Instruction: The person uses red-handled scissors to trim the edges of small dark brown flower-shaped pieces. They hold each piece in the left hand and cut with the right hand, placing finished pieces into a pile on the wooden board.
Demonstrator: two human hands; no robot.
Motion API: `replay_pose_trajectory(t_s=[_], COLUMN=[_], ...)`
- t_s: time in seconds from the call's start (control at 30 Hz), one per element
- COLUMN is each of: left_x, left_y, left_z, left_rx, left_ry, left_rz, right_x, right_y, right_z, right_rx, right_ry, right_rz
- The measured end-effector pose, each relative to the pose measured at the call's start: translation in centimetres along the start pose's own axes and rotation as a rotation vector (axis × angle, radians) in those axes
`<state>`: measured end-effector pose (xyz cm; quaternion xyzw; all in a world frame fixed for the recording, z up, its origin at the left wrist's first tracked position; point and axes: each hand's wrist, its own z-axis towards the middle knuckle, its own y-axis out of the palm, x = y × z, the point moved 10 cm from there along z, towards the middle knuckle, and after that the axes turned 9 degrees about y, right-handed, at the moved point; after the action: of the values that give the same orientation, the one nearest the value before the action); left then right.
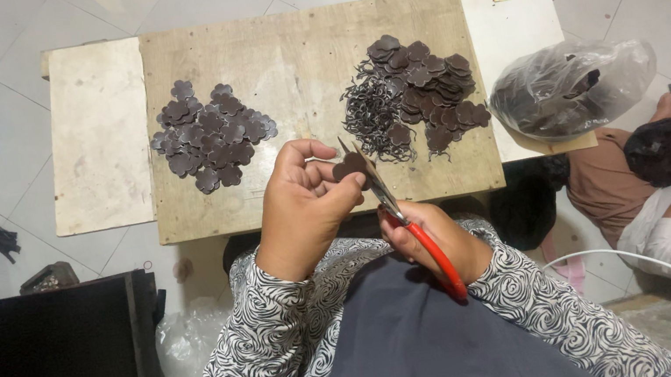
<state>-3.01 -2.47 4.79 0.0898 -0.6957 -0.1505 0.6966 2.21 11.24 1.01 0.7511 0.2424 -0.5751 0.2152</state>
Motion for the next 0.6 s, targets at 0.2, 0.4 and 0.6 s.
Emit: replay_pose_trajectory(t_s=[0.2,0.4,0.6], left_x=[-0.4,-0.8,-1.5], left_y=[-0.1,0.0,0.9], left_z=[0.1,0.2,0.0], left_rx=[0.010,-0.007,-0.111], left_ry=[-0.012,-0.019,-0.073], left_rz=[-0.008,-0.048,0.001], right_x=[0.8,0.4,0.2], right_y=[0.3,0.0,0.2], right_z=[0.3,0.2,0.1], right_rx=[-0.027,-0.020,-0.070], right_ry=[0.036,-0.003,-0.013], right_rz=[0.138,0.097,0.102])
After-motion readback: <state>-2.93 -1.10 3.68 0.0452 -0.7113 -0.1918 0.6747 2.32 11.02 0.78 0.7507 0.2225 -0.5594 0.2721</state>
